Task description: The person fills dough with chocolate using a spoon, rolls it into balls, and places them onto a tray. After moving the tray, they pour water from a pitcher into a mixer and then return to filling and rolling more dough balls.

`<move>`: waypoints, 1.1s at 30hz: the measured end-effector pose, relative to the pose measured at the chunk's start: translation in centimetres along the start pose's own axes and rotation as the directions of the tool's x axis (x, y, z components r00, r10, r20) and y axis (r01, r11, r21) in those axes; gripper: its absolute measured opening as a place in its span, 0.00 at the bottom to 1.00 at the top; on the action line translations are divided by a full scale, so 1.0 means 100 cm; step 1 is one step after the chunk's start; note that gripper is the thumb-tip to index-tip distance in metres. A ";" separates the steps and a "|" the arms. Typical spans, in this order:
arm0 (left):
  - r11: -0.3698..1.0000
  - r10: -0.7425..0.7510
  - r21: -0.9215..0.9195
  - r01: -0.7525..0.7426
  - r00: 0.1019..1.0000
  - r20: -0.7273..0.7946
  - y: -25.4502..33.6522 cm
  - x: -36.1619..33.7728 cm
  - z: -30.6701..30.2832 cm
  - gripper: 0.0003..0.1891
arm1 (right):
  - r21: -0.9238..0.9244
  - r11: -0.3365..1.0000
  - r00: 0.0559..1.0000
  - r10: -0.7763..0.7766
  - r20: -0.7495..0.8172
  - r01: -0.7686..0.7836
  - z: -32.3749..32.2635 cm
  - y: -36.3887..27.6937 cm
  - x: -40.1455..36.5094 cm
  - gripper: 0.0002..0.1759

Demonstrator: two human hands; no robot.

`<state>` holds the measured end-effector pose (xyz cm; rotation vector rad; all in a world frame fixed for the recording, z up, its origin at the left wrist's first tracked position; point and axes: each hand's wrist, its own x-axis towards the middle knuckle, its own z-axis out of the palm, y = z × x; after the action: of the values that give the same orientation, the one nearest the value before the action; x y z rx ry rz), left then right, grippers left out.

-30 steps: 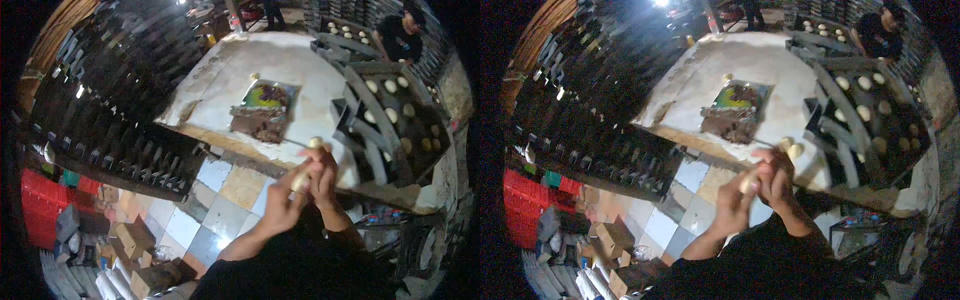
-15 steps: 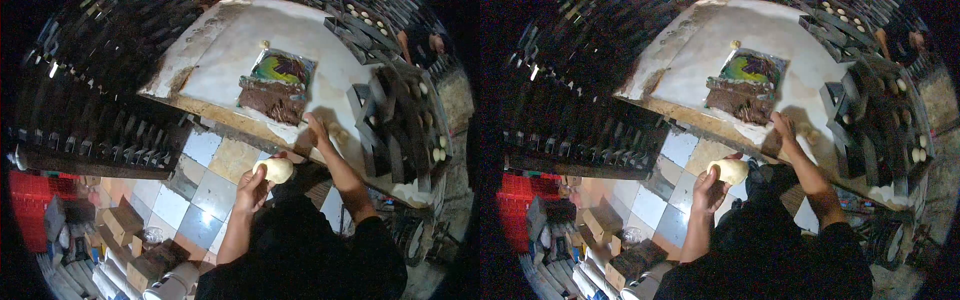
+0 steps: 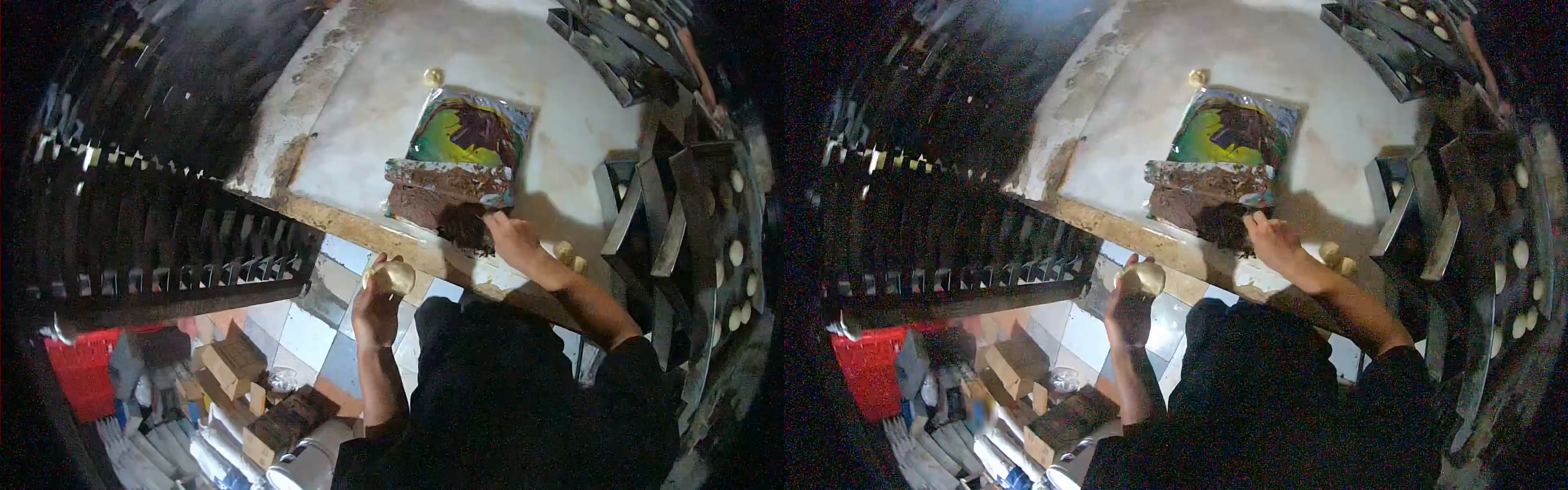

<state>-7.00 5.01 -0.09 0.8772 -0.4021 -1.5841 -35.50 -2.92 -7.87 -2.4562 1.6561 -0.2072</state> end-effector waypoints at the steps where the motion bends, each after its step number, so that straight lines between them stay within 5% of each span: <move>1: 1.000 -0.004 0.026 0.004 1.000 -0.008 -0.002 0.005 0.008 0.30 | -0.041 0.999 0.995 0.012 0.095 -0.008 -0.003 -0.001 0.006 0.16; 5: 0.999 -0.008 0.034 0.011 0.997 -0.071 -0.025 0.030 0.021 0.25 | 0.410 0.912 0.955 -0.098 0.282 -0.027 -0.027 0.024 0.008 0.11; 6: 1.000 -0.026 0.015 0.028 0.994 -0.110 -0.037 0.041 0.016 0.24 | 0.676 0.737 0.956 -0.180 0.233 -0.026 -0.037 0.030 0.008 0.10; 9: 0.979 -0.202 -0.035 0.199 0.966 -0.161 -0.063 0.062 0.028 0.23 | 0.836 0.535 0.992 -0.098 -0.086 0.125 -0.033 0.018 -0.009 0.10; 12: 0.917 -0.386 -0.110 0.384 0.923 0.000 -0.074 0.069 0.058 0.21 | 0.708 0.700 0.992 -0.005 -0.124 0.092 -0.027 0.004 -0.024 0.18; 14: 0.937 -0.349 -0.021 0.348 0.936 -0.056 -0.076 0.074 0.062 0.21 | 0.501 0.864 0.989 0.022 -0.147 0.055 -0.008 0.007 -0.036 0.24; 17: 0.965 -0.261 -0.001 0.261 0.965 -0.037 -0.079 0.077 0.051 0.21 | 0.380 0.922 0.913 0.095 -0.398 0.070 0.001 0.010 -0.049 0.24; 18: 0.972 -0.234 -0.017 0.233 0.972 -0.025 -0.072 0.076 0.052 0.21 | 0.360 0.928 0.975 0.158 -0.157 -0.092 -0.002 0.013 -0.054 0.22; 21: 0.976 -0.214 -0.050 0.213 0.976 -0.026 -0.052 0.070 0.062 0.23 | 0.190 0.977 0.917 0.165 -0.364 -0.100 -0.015 -0.002 -0.049 0.18; 23: 0.984 -0.171 -0.043 0.175 0.982 0.081 -0.044 0.062 0.065 0.25 | 0.677 0.733 0.929 0.294 -0.223 -0.069 -0.056 -0.035 -0.038 0.14; 24: 0.986 -0.164 -0.015 0.166 0.982 0.099 -0.043 0.057 0.069 0.27 | 0.689 0.716 0.899 0.225 -0.375 0.109 -0.055 -0.042 -0.029 0.16; 26: 0.989 -0.134 -0.041 0.144 0.974 0.184 -0.044 0.045 0.068 0.29 | 0.955 0.259 0.913 0.336 -0.231 0.146 -0.055 -0.068 -0.016 0.13; 28: 0.985 -0.047 -0.152 0.084 0.972 0.228 -0.038 0.031 0.064 0.29 | 0.949 -0.257 0.903 0.426 -0.059 0.184 -0.059 -0.090 -0.007 0.08; 29: 0.996 0.021 -0.086 -0.005 0.982 0.187 -0.033 0.022 0.064 0.30 | 0.917 -0.363 0.888 0.459 0.021 0.166 -0.052 -0.098 -0.005 0.08; 31: 0.985 0.157 0.053 -0.162 0.983 0.100 -0.025 -0.003 0.065 0.31 | 0.976 -0.104 0.879 0.460 -0.124 0.192 -0.067 -0.132 -0.009 0.10; 32: 0.816 0.326 0.451 -0.360 0.933 0.155 -0.019 -0.027 0.070 0.34 | 0.943 0.175 0.871 0.364 -0.329 0.283 -0.082 -0.151 -0.018 0.13; 33: 0.301 0.546 0.703 -0.644 0.721 0.426 -0.018 -0.033 0.052 0.33 | 0.821 0.427 0.842 0.211 -0.497 0.378 -0.103 -0.171 -0.029 0.15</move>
<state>-12.02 7.46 3.04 1.1375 -1.4819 -0.6348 -23.30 5.42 5.86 -1.6104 1.0026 -1.5120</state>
